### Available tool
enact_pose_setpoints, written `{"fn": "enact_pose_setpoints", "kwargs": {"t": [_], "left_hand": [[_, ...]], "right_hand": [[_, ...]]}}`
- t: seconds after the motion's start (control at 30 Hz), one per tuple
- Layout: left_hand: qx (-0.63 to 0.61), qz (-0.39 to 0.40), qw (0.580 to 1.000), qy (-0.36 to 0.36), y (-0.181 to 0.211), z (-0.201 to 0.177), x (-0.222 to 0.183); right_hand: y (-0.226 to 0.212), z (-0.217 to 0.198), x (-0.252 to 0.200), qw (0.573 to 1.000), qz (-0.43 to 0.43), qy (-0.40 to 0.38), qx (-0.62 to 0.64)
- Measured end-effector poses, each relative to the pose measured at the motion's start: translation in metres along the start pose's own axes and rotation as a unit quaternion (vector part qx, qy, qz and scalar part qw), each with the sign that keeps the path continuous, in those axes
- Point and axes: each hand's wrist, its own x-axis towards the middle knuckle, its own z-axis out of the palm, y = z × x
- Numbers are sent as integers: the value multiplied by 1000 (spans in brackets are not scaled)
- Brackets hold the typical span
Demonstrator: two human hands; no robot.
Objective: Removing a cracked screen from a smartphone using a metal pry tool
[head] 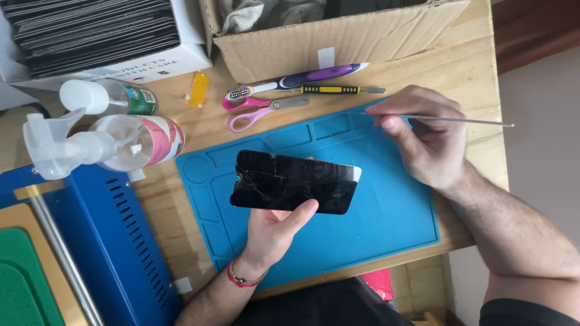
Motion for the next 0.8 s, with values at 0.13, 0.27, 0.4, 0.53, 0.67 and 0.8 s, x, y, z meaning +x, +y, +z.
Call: {"fn": "enact_pose_setpoints", "kwargs": {"t": [0.13,0.27,0.4,0.53,0.67,0.8], "left_hand": [[7,32,999,7,0,10,-6],[-4,-1,1000,-16,4,16,-2],[51,3,999,16,13,24,-11],[143,71,987,2,39,26,-9],[354,90,930,-42,74,43,-17],[504,147,847,-85,81,49,-31]], "right_hand": [[3,0,-4,1000,-2,-20,12],[-1,-2,-11,955,56,-114,266],[-36,9,-14,850,124,-225,460],[-41,10,-24,859,142,-209,445],[-58,-7,-17,939,52,-257,222],[-70,-15,-15,934,3,-352,68]]}}
